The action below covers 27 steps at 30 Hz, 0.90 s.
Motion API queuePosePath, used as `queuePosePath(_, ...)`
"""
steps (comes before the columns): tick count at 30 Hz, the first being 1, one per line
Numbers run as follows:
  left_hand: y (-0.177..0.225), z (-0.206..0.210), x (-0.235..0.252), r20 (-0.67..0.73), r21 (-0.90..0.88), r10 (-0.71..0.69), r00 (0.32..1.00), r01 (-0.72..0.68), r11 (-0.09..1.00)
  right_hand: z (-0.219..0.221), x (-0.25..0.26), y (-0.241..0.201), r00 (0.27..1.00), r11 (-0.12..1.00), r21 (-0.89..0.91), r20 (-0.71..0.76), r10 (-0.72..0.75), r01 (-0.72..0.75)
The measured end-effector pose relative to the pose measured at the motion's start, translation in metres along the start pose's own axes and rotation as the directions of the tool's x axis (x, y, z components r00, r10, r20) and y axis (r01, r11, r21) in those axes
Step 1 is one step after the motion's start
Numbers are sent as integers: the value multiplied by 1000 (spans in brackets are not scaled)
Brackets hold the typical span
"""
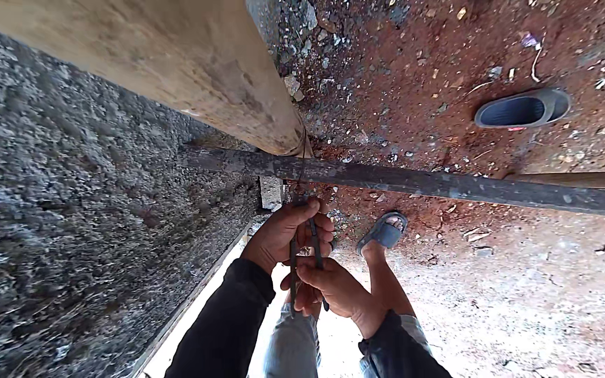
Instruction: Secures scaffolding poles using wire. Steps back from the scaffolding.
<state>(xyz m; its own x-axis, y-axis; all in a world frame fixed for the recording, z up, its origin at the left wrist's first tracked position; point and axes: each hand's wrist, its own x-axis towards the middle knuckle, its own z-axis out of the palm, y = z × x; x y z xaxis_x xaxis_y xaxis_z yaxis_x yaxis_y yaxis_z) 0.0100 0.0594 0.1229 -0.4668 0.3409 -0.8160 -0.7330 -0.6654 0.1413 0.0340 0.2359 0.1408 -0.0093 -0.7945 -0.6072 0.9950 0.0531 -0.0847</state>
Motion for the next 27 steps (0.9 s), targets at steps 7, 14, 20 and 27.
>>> queuePosePath(7, 9, -7, -4, 79, 20, -54, 995, 53, 998, 5, 1, -3, 998, 995, 97, 51, 29, -34)
queuePosePath(14, 5, -18, 4, 137, 15, -40, 990, 39, 999, -24, 4, -18, 981, 985, -43, 94, 170, -166)
queuePosePath(20, -4, -4, 10, 106, -41, 31, 994, -27, 999, -17, 6, -5, 998, 998, 37, -2, 58, -58)
queuePosePath(27, -19, 41, 24, -292, -137, 129, 948, -175, 975, -3, -18, -24, 794, 661, -705, -544, -272, -257)
